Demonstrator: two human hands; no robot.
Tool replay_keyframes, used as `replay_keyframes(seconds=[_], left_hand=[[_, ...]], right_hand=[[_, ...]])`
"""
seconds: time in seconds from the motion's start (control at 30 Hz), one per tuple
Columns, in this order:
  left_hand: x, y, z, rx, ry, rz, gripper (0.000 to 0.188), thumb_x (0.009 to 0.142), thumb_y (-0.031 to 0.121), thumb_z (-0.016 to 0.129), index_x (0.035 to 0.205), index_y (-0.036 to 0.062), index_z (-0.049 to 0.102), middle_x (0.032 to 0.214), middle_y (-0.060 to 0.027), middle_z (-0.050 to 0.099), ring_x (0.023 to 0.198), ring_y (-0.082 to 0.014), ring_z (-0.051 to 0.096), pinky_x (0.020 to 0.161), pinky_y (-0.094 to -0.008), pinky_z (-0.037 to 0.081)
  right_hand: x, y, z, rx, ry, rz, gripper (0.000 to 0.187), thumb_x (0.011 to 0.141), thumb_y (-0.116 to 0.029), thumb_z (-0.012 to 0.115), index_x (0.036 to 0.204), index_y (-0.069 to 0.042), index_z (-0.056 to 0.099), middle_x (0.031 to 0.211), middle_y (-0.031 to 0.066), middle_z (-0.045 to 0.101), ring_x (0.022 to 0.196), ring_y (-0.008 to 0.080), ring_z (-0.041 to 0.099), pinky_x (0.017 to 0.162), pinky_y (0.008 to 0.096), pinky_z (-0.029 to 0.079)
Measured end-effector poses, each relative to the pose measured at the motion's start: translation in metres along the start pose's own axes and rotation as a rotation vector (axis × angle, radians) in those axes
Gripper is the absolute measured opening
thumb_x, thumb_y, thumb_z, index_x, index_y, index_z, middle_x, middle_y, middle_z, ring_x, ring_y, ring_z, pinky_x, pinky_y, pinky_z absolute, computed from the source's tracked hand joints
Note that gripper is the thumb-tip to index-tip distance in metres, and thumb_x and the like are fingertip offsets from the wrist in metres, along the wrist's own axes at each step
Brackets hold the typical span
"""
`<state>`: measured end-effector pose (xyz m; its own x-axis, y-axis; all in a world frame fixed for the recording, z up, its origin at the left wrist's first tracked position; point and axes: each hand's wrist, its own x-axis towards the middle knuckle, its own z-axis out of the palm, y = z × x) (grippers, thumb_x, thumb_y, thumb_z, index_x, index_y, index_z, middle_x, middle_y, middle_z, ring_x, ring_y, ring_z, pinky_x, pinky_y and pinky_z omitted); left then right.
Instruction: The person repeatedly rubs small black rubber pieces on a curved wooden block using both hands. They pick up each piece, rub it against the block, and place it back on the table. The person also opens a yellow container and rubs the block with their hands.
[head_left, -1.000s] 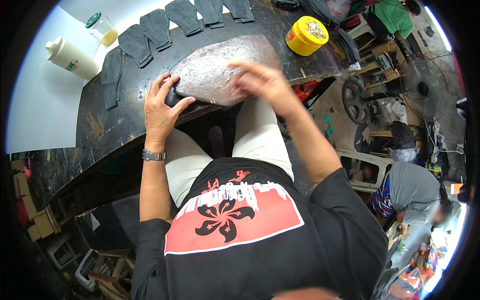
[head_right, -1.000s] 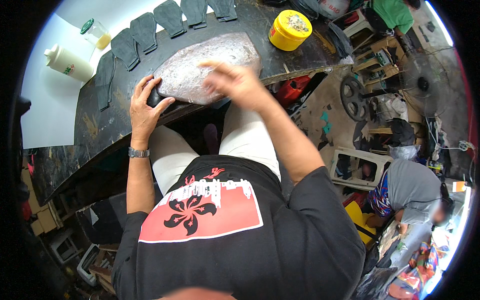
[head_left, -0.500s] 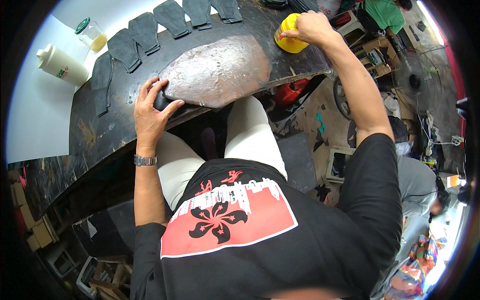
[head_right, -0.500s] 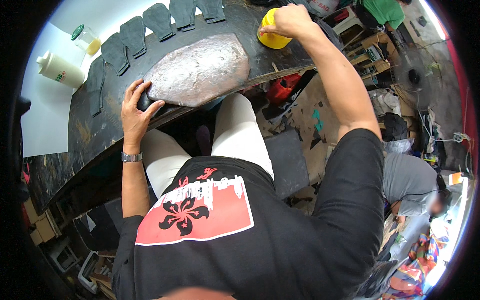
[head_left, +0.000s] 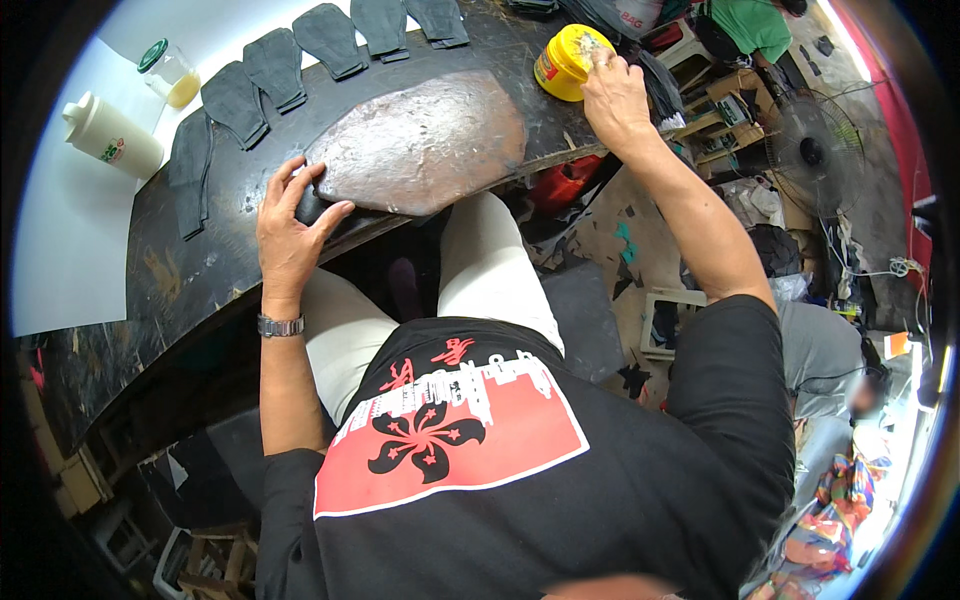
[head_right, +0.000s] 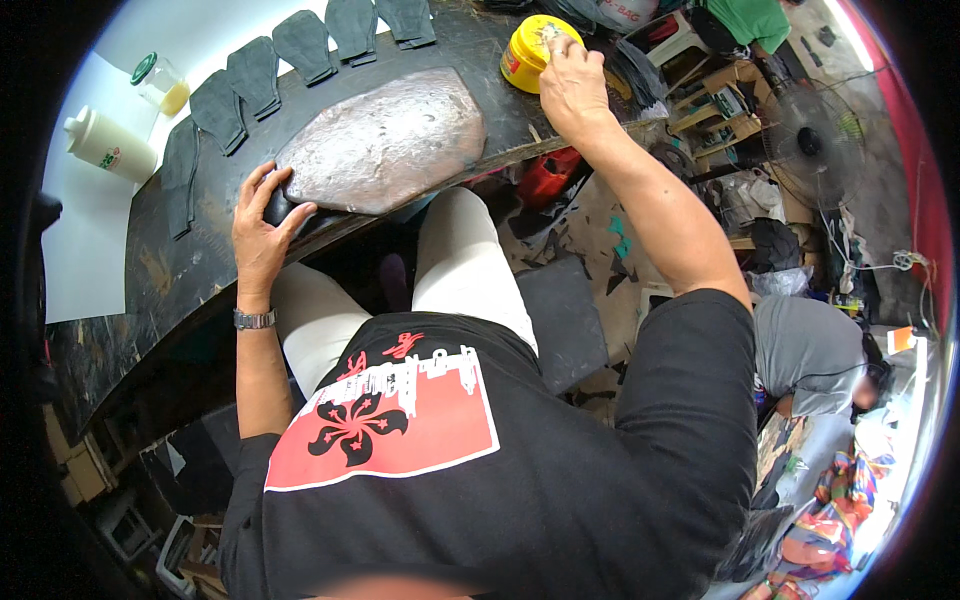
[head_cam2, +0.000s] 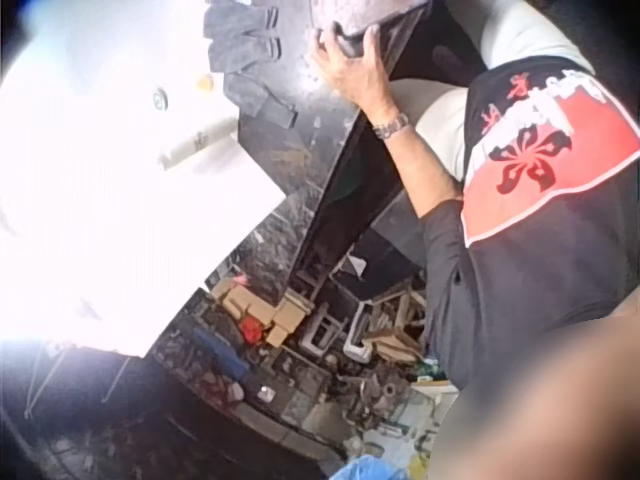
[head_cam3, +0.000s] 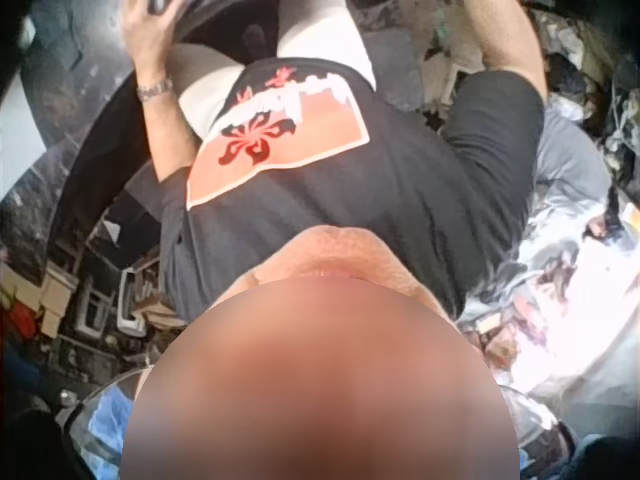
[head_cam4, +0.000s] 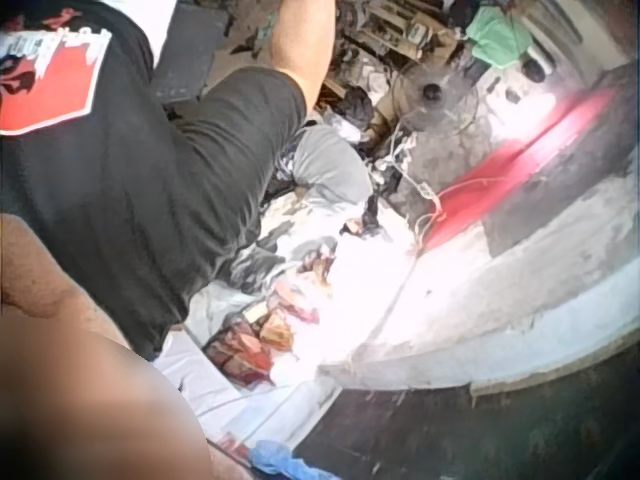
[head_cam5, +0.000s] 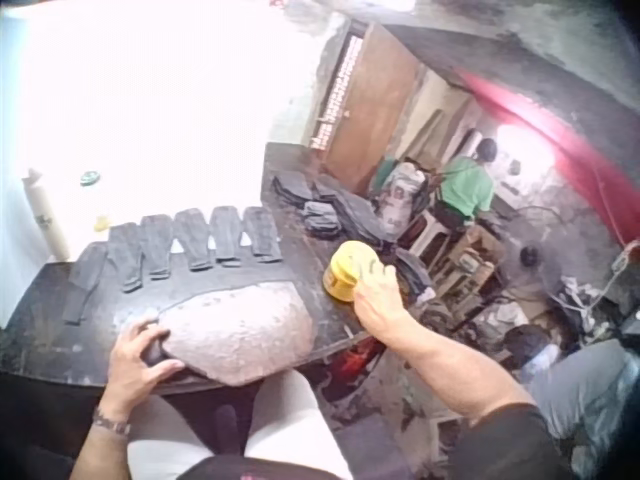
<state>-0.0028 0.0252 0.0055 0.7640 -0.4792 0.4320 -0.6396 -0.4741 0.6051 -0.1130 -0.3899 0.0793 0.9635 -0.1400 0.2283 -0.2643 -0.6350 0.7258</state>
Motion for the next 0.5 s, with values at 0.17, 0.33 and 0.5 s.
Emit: replay_keyframes(seconds=[0.17,0.33,0.5], left_hand=[[0.000,0.000,0.000,0.009,-0.007,-0.001,0.055,0.072,0.034,0.085,0.121,0.0129,0.069,0.134,-0.0078,0.059,0.119,-0.0292,0.059,0.100,-0.0406,0.046],[-0.002,0.000,0.002,0.026,0.011,0.018,0.056,0.072,0.037,0.085,0.121,0.0132,0.069,0.134,-0.0075,0.059,0.117,-0.0287,0.059,0.100,-0.0414,0.045],[-0.001,0.000,0.000,0.033,0.018,0.027,0.056,0.073,0.039,0.085,0.120,0.0127,0.070,0.133,-0.0082,0.059,0.117,-0.0296,0.059,0.099,-0.0419,0.046]], right_hand=[[-0.025,0.004,0.012,0.316,0.023,0.170,0.059,0.088,-0.034,0.071,0.137,-0.008,0.051,0.113,0.0159,0.058,0.093,0.0301,0.066,0.075,0.0441,0.053],[-0.034,0.011,0.014,0.608,-0.059,0.222,0.061,0.092,-0.037,0.067,0.146,-0.018,0.046,0.110,0.0190,0.059,0.091,0.0360,0.067,0.076,0.0460,0.055],[-0.032,0.037,0.022,1.555,-0.263,0.321,0.030,0.092,-0.026,0.068,0.121,-0.016,0.072,0.102,0.0059,0.058,0.079,0.0162,0.061,0.073,0.0312,0.052]])
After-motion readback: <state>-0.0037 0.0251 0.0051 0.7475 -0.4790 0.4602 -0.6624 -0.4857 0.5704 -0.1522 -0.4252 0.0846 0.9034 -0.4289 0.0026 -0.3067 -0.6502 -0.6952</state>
